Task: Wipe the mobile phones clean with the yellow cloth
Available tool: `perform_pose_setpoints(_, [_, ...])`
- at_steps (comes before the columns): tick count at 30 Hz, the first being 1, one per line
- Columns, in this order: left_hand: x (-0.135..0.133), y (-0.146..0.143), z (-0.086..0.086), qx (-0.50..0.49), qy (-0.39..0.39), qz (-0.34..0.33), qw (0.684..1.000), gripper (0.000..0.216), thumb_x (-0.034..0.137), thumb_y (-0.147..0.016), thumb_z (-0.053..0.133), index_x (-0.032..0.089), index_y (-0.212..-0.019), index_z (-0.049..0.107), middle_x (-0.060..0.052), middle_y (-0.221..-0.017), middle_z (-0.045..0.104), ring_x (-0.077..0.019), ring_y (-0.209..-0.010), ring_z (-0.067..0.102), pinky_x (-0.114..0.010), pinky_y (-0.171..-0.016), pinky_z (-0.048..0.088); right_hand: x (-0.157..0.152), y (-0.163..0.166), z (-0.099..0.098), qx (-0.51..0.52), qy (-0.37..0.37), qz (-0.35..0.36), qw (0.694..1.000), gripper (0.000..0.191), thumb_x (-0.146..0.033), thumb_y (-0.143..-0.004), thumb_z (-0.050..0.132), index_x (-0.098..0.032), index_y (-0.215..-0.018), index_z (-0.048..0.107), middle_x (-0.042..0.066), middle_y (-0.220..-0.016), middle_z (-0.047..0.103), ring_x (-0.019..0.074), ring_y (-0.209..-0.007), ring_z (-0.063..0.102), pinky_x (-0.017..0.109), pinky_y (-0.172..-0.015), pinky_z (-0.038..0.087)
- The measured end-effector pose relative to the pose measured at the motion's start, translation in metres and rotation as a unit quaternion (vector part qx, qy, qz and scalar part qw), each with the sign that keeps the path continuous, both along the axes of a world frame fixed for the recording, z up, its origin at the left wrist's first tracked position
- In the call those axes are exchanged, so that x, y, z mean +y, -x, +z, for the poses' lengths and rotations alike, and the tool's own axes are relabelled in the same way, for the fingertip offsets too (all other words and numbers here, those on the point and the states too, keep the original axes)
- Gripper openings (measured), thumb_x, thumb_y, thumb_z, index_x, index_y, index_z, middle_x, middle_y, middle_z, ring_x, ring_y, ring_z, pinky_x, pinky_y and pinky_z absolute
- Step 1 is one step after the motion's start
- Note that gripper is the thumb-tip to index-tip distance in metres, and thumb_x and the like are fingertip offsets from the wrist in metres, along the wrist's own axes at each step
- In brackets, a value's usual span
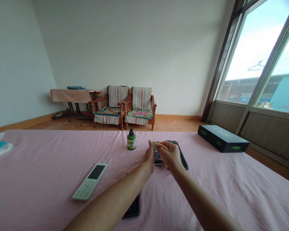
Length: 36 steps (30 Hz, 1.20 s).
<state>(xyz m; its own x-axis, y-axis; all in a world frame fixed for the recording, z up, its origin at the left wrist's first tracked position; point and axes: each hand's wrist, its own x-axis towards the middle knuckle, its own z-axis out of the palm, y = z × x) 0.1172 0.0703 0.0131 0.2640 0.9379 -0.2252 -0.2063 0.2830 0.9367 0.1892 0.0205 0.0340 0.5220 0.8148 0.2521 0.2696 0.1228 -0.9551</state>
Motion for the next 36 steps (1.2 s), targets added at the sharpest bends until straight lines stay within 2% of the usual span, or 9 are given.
perform_pose_setpoints(7, [-0.004,-0.01,-0.003,0.033,0.001,0.02,0.999,0.027,0.03,-0.095,0.057,0.016,-0.119,0.056,-0.008,-0.12,0.058,-0.0238,-0.1,0.061,-0.042,-0.083,0.053,-0.053,0.001,-0.003,0.016,-0.042,-0.017,0.999,0.031,-0.041,-0.072,0.064,-0.015,-0.085,0.074,0.002,-0.06,0.064,0.0144,-0.053,0.054,0.023,-0.045,0.034])
perform_pose_setpoints(14, [-0.007,-0.013,-0.001,0.038,-0.043,-0.056,0.997,0.028,0.03,-0.095,0.058,0.015,-0.119,0.056,-0.008,-0.118,0.059,-0.0232,-0.098,0.062,-0.042,-0.082,0.054,-0.063,-0.001,0.004,0.113,-0.068,-0.026,0.991,0.033,-0.041,-0.066,0.069,-0.014,-0.084,0.073,0.0,-0.056,0.059,0.0123,-0.05,0.047,0.023,-0.045,0.032])
perform_pose_setpoints(18, [-0.007,0.012,0.011,0.072,-0.119,-0.077,0.987,0.029,0.031,-0.095,0.057,0.015,-0.119,0.056,-0.009,-0.12,0.058,-0.0242,-0.101,0.061,-0.044,-0.085,0.052,-0.068,-0.003,0.0,0.113,-0.065,-0.024,0.991,0.033,-0.042,-0.067,0.07,-0.013,-0.082,0.073,-0.001,-0.055,0.056,0.0116,-0.049,0.046,0.023,-0.045,0.031])
perform_pose_setpoints(21, [-0.014,0.055,0.019,0.111,-0.193,-0.093,0.97,0.043,0.051,-0.094,0.05,0.017,-0.118,0.06,-0.01,-0.126,0.059,-0.029,-0.121,0.051,-0.041,-0.102,0.04,-0.073,-0.001,-0.007,0.1,-0.056,-0.01,0.993,0.032,-0.043,-0.067,0.071,-0.015,-0.083,0.073,0.0,-0.058,0.058,0.0118,-0.051,0.046,0.022,-0.045,0.03])
perform_pose_setpoints(27, [-0.047,0.162,0.024,0.238,-0.273,-0.189,0.913,0.112,0.055,-0.046,0.088,0.016,-0.14,0.042,-0.017,-0.141,0.047,-0.0364,-0.133,0.037,-0.046,-0.112,0.022,-0.08,0.021,-0.019,0.008,-0.079,0.034,0.996,0.018,-0.034,-0.075,0.065,-0.018,-0.075,0.071,0.002,-0.07,0.06,0.016,-0.064,0.054,0.024,-0.055,0.04])
perform_pose_setpoints(28, [-0.053,0.175,0.022,0.266,-0.285,-0.216,0.895,0.116,0.052,-0.041,0.09,0.017,-0.141,0.042,-0.017,-0.143,0.045,-0.0376,-0.134,0.034,-0.047,-0.113,0.019,-0.082,0.028,-0.022,-0.027,-0.092,0.054,0.994,0.014,-0.029,-0.078,0.062,-0.018,-0.075,0.071,0.003,-0.074,0.06,0.0167,-0.068,0.056,0.025,-0.059,0.042])
perform_pose_setpoints(29, [-0.059,0.184,0.02,0.333,-0.325,-0.262,0.845,0.118,0.056,-0.046,0.087,0.019,-0.145,0.034,-0.016,-0.148,0.037,-0.0375,-0.137,0.029,-0.049,-0.112,0.018,-0.084,0.035,-0.026,-0.064,-0.106,0.079,0.989,0.013,-0.023,-0.079,0.059,-0.018,-0.076,0.07,0.003,-0.076,0.06,0.017,-0.072,0.057,0.026,-0.063,0.043])
perform_pose_setpoints(32, [-0.068,0.194,0.012,0.432,-0.38,-0.308,0.757,0.124,0.052,-0.051,0.085,0.02,-0.15,0.017,-0.015,-0.154,0.025,-0.0383,-0.14,0.02,-0.051,-0.112,0.017,-0.092,0.057,-0.038,-0.176,-0.125,0.173,0.961,0.025,-0.005,-0.077,0.049,-0.019,-0.084,0.068,0.003,-0.079,0.06,0.0158,-0.073,0.057,0.025,-0.066,0.045])
perform_pose_setpoints(36, [-0.071,0.178,0.003,0.432,-0.416,-0.273,0.752,0.126,0.04,-0.049,0.086,0.025,-0.15,0.014,-0.012,-0.145,0.039,-0.0378,-0.131,0.035,-0.049,-0.109,0.027,-0.105,0.073,-0.045,-0.312,-0.109,0.22,0.918,0.032,0.001,-0.079,0.046,-0.021,-0.091,0.067,0.005,-0.085,0.06,0.0171,-0.079,0.056,0.025,-0.067,0.045])
